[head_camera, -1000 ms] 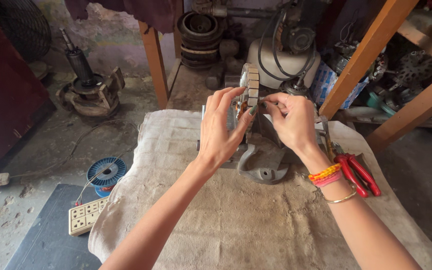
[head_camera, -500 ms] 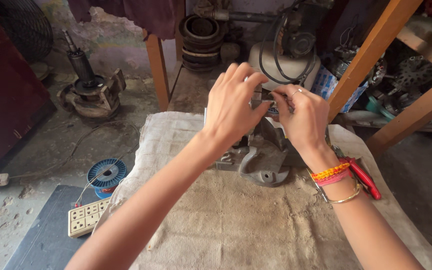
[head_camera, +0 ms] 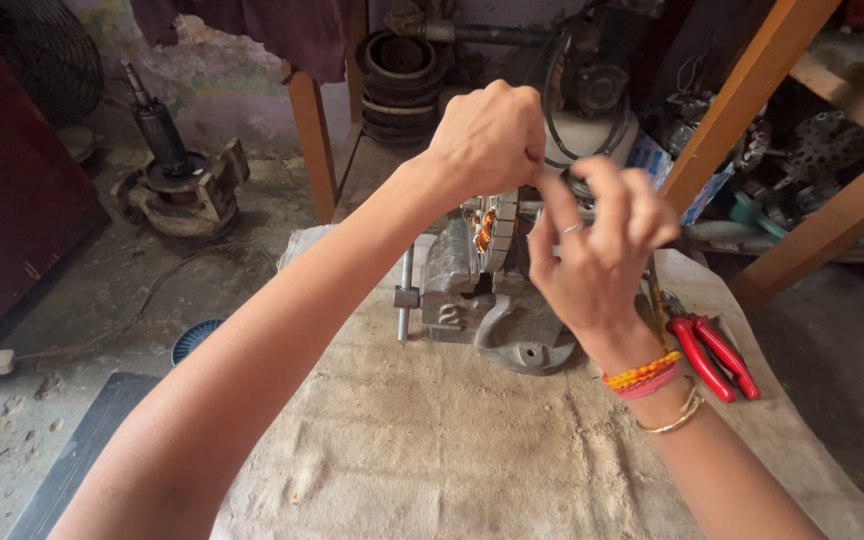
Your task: The person works on an electric motor armature clamped in a bench vise, arranging and pressing copper wire windings around the commutator by hand, turning the armature to reach different sides and adjusting the wires into place.
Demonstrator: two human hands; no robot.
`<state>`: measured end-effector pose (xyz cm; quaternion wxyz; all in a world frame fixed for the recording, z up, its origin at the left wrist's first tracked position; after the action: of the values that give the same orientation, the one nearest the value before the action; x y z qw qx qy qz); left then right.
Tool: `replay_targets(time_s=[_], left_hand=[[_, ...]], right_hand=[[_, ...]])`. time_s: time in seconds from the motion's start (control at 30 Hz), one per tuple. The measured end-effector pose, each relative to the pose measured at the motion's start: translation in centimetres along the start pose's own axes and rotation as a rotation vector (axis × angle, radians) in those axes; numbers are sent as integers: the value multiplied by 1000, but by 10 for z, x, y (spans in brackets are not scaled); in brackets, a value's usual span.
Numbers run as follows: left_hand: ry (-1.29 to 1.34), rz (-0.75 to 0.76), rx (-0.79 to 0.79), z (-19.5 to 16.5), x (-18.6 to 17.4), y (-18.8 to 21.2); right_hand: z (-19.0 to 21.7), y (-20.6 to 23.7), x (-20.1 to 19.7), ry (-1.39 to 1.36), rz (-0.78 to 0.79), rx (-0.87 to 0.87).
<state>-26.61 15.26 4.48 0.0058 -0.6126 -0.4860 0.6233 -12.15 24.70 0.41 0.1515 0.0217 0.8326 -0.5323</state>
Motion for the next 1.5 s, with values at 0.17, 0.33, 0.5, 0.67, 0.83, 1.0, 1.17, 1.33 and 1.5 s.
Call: replay_targets(time_s=[0.17, 0.33, 0.5, 0.67, 0.83, 1.0, 1.17, 1.33, 1.5], left_hand=[[52, -34, -32, -1, -7, 5], [137, -93, 11, -3, -13, 14], [350, -138, 62, 8, -16, 31], [413, -144, -14, 23, -14, 60], [467, -240, 51, 16, -13, 82], [524, -291, 38, 16, -11, 89], [508, -297, -26, 22, -5, 95], [544, -355, -46, 24, -2, 98], [564, -374, -49, 20, -2, 101]], right_hand=[[-10, 17, 37, -368, 214, 36], [-15, 28, 53, -335, 273, -27], [-16, 29, 51, -261, 290, -56], [-16, 29, 48, -277, 300, -60], [-16, 31, 47, -252, 315, -62], [-16, 31, 46, -234, 323, -85], [-18, 30, 49, -266, 367, -98], [-22, 28, 45, -263, 347, -130], [-22, 29, 44, -235, 352, -138]])
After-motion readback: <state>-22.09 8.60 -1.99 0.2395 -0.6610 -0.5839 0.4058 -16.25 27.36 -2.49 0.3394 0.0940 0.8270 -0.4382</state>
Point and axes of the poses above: each hand's wrist, its own y-axis away from the middle knuckle, its own x-axis out of the palm, z = x × y, the point moved 7 cm from there along -y, towards the middle knuckle, and after that the axes turned 9 degrees about z, right-handed, at the moved point
